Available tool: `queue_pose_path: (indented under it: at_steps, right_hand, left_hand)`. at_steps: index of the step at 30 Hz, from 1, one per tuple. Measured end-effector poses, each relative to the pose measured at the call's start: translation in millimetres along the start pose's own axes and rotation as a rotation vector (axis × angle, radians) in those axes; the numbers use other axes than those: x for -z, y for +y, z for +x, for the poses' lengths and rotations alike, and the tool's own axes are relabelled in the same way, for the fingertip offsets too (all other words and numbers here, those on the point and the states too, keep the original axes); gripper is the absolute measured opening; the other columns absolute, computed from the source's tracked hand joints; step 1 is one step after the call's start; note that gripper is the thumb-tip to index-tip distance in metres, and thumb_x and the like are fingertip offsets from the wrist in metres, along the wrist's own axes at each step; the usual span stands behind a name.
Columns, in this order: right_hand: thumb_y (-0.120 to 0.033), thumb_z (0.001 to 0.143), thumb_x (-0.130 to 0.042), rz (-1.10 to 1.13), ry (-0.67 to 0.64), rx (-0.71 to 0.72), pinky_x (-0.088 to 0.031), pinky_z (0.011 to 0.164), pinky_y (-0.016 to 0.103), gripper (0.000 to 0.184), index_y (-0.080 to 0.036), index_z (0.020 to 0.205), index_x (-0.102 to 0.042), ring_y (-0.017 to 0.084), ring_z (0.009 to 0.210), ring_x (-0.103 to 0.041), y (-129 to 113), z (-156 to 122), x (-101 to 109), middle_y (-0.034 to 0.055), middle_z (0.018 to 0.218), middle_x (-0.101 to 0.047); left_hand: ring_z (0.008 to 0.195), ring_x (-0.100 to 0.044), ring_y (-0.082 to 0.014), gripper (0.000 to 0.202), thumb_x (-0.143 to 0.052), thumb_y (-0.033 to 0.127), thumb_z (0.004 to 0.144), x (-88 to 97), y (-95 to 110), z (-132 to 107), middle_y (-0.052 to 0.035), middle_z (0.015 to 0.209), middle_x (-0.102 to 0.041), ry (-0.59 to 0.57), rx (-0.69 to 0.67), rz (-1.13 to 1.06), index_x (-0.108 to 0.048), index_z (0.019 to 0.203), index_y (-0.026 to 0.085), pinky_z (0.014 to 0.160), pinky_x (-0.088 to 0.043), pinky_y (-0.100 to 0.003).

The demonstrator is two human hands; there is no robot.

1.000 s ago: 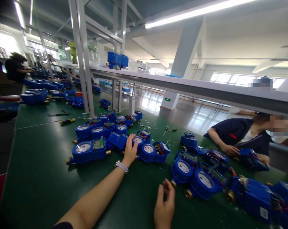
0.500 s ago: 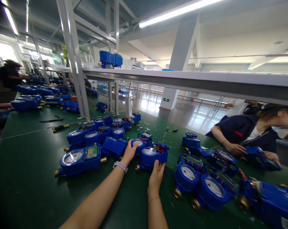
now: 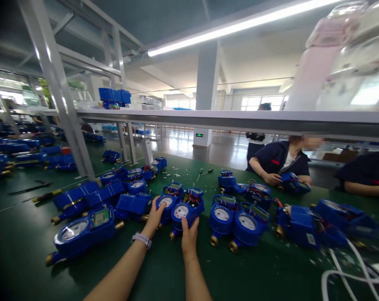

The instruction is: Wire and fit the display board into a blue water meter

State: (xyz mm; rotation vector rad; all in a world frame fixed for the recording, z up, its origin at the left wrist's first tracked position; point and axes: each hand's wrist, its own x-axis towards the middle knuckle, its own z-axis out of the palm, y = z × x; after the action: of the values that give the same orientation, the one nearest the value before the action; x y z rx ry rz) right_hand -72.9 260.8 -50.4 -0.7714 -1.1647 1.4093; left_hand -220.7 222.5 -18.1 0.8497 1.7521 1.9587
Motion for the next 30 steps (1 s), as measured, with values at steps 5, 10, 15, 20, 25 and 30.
queue_pose_path:
  at_steps: [5, 10, 15, 20, 25, 30]
  right_hand:
    - [-0.057, 0.072, -0.065, -0.016, -0.059, -0.031, -0.033, 0.107, 0.04, 0.087, -0.011, 0.141, -0.039, 0.029, 0.127, -0.046, -15.3, -38.0, 21.3, 0.0149, 0.135, -0.052]
    - [-0.057, 0.074, -0.065, -0.038, -0.086, -0.066, -0.031, 0.109, 0.042, 0.084, -0.012, 0.141, -0.04, 0.03, 0.13, -0.042, -29.6, -96.3, 50.0, 0.0144, 0.137, -0.051]
    - [-0.061, 0.075, -0.062, -0.067, 0.124, -0.093, -0.024, 0.112, 0.042, 0.091, -0.012, 0.145, -0.031, 0.031, 0.134, -0.037, -25.2, -165.4, 82.5, 0.0154, 0.142, -0.045]
    - [-0.062, 0.074, -0.06, -0.09, 0.355, -0.075, -0.024, 0.112, 0.042, 0.09, -0.013, 0.144, -0.034, 0.032, 0.135, -0.034, -31.4, -190.6, 120.0, 0.0143, 0.143, -0.043]
    - [-0.064, 0.074, -0.06, -0.053, 0.344, -0.093, -0.027, 0.111, 0.039, 0.089, -0.013, 0.143, -0.036, 0.029, 0.136, -0.034, -55.7, -170.6, 143.1, 0.0123, 0.143, -0.044]
    - [-0.063, 0.074, -0.058, -0.056, 0.39, -0.028, -0.031, 0.109, 0.037, 0.089, -0.008, 0.141, -0.039, 0.029, 0.132, -0.04, -65.8, -151.1, 149.1, 0.0145, 0.141, -0.047]
  left_hand:
    - [0.117, -0.055, -0.028, 0.063, -0.06, 0.049, 0.079, 20.0, 7.1, -54.2, -0.0139, 0.129, -0.053, 0.026, 0.034, -0.012, -0.039, 0.132, 0.022, 0.1, -0.043, -0.042]
    - [0.12, -0.053, -0.0307, 0.065, -0.059, 0.053, 0.08, 44.9, 14.2, -113.3, -0.0138, 0.132, -0.052, -0.001, 0.077, -0.017, -0.038, 0.133, 0.023, 0.102, -0.042, -0.045]
    - [0.12, -0.054, -0.031, 0.068, -0.059, 0.054, 0.079, 42.8, 22.7, -164.1, -0.013, 0.132, -0.053, -0.189, 0.126, -0.094, -0.036, 0.135, 0.023, 0.103, -0.042, -0.045]
    - [0.119, -0.056, -0.0288, 0.069, -0.058, 0.05, 0.081, -0.7, 22.9, -192.5, -0.0134, 0.132, -0.055, -0.342, 0.109, -0.17, -0.033, 0.138, 0.021, 0.104, -0.041, -0.042]
    - [0.127, -0.049, -0.0283, 0.068, -0.056, 0.05, 0.083, -52.0, 22.8, -195.4, -0.0132, 0.138, -0.049, -0.315, 0.024, -0.093, -0.032, 0.14, 0.022, 0.108, -0.036, -0.043]
    - [0.124, -0.05, -0.0298, 0.069, -0.055, 0.052, 0.081, -80.1, 20.1, -189.9, -0.0127, 0.136, -0.049, -0.281, 0.019, -0.004, -0.033, 0.14, 0.024, 0.107, -0.037, -0.045]
